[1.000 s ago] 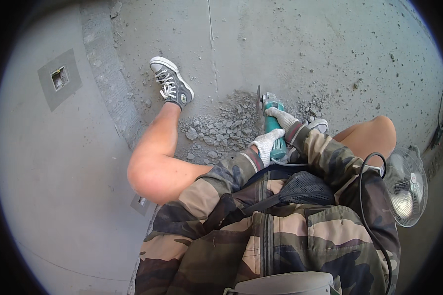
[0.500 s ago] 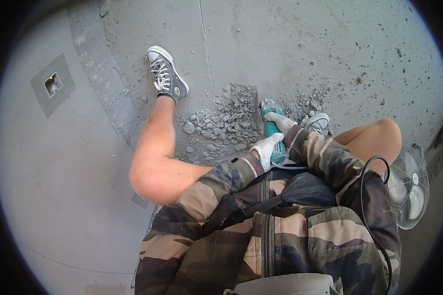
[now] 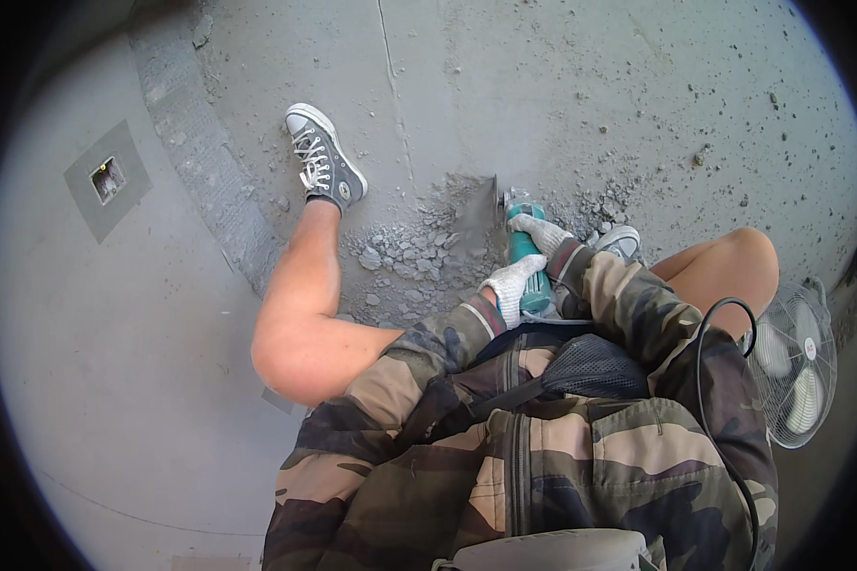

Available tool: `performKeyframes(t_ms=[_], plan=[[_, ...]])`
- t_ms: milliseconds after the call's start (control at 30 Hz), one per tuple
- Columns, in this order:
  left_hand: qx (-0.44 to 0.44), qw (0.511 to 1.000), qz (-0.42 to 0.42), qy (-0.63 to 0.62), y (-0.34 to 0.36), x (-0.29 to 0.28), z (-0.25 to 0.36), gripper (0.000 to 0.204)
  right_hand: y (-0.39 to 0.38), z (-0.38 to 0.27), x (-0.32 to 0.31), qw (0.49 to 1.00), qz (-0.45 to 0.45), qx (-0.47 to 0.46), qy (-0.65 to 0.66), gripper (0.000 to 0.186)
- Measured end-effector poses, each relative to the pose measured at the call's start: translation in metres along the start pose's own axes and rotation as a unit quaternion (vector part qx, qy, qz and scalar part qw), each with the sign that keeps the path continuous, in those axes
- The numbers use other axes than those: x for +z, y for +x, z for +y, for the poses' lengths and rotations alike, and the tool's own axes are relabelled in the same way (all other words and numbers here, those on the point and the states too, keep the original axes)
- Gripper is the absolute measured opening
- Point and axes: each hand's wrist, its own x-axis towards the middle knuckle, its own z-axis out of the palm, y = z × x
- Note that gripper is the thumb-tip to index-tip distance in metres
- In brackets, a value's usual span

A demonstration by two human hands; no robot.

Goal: Using an angle grinder to cut a line into a concrete floor.

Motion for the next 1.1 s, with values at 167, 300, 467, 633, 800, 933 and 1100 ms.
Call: performKeyframes(t_ms=[167,300,467,633,800,933,1100], plan=[[0.006,1.0,0.014,0.016,-0.003,0.006,0.008,0.03,0.006,-0.005,0.0,1.0,0.011,0.006,0.005,0.035],[-0.004,1.0,0.022,0.021,-0.002,0.004,0.01,0.028,0.008,-0.004,-0.001,1.0,0.008,0.001,0.005,0.032],[0.004,1.0,0.015,0.014,-0.001,0.003,0.01,0.027,-0.003,-0.009,0.006,1.0,0.009,-0.021,-0.013,0.029],[-0.001,1.0,0.011,0.022,-0.007,0.01,0.015,0.028,-0.007,-0.016,0.011,0.999,0.023,-0.04,0.005,0.032],[0.019,0.999,-0.007,0.025,-0.006,0.01,0.016,0.029,-0.011,-0.021,0.015,0.999,0.029,-0.043,0.005,0.033],[0.016,0.999,-0.011,0.026,-0.005,0.009,0.02,0.028,-0.012,-0.026,0.017,0.998,0.031,-0.056,-0.008,0.035],[0.018,0.999,-0.009,0.036,-0.002,0.008,0.022,0.028,-0.012,-0.029,0.019,0.998,0.034,-0.053,-0.003,0.034]])
